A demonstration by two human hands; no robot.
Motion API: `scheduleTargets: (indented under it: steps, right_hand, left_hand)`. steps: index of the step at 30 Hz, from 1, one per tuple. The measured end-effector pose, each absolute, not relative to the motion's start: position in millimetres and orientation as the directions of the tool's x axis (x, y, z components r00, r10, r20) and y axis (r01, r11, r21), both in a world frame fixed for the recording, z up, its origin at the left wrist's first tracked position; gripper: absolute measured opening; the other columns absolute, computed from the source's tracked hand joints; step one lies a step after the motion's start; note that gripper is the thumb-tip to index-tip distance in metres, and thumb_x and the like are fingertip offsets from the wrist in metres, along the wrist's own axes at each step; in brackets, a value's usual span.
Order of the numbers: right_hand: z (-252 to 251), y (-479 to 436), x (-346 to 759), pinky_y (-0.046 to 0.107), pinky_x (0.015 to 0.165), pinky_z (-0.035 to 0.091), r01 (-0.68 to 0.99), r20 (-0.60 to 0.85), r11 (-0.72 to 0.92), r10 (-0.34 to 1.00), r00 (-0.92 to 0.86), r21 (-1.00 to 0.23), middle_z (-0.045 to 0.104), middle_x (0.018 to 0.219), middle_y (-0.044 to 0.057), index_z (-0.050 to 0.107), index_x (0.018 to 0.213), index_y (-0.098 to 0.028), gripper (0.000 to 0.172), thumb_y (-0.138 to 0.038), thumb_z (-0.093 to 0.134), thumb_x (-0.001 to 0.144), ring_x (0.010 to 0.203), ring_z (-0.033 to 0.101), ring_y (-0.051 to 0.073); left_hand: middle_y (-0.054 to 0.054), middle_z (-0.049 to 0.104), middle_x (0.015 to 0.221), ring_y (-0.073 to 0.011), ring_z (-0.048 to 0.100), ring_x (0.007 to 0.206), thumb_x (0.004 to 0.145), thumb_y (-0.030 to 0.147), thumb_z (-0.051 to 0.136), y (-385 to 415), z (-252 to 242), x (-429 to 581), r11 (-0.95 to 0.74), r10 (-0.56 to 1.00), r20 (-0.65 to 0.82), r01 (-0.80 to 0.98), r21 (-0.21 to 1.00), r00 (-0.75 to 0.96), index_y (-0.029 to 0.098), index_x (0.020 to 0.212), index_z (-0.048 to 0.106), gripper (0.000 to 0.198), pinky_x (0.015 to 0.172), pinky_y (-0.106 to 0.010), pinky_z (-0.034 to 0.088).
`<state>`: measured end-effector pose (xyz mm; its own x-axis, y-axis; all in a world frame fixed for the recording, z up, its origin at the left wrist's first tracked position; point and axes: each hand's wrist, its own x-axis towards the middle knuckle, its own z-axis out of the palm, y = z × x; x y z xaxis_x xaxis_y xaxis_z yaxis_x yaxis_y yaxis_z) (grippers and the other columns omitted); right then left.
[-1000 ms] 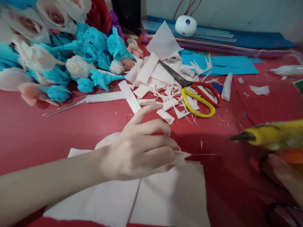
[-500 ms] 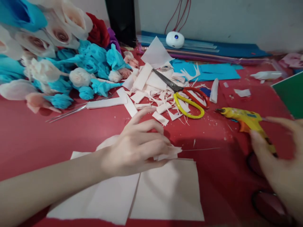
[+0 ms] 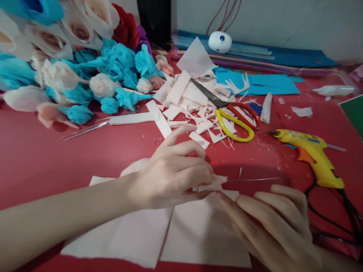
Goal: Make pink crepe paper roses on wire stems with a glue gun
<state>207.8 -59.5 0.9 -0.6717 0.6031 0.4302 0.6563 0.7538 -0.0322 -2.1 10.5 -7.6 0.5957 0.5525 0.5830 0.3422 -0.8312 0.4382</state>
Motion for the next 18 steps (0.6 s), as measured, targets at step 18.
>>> scheduleTargets:
  steps: [18]
  right_hand:
    - [0.4,-54.5,202.8,0.035,0.074,0.037,0.657,0.438,0.753,0.596,-0.673,-0.015,0.057,0.096,0.003,0.062,0.099,-0.012,0.019,-0.008,0.050,0.084,0.079,0.047,0.014]
  left_hand:
    - [0.004,0.068,0.065,-0.0115,0.057,0.070,0.078,0.021,0.062,9.3,-9.2,-3.5,-0.833,0.545,0.560,0.333,0.441,0.623,0.017,0.075,0.062,0.005,0.102,-0.053,0.032]
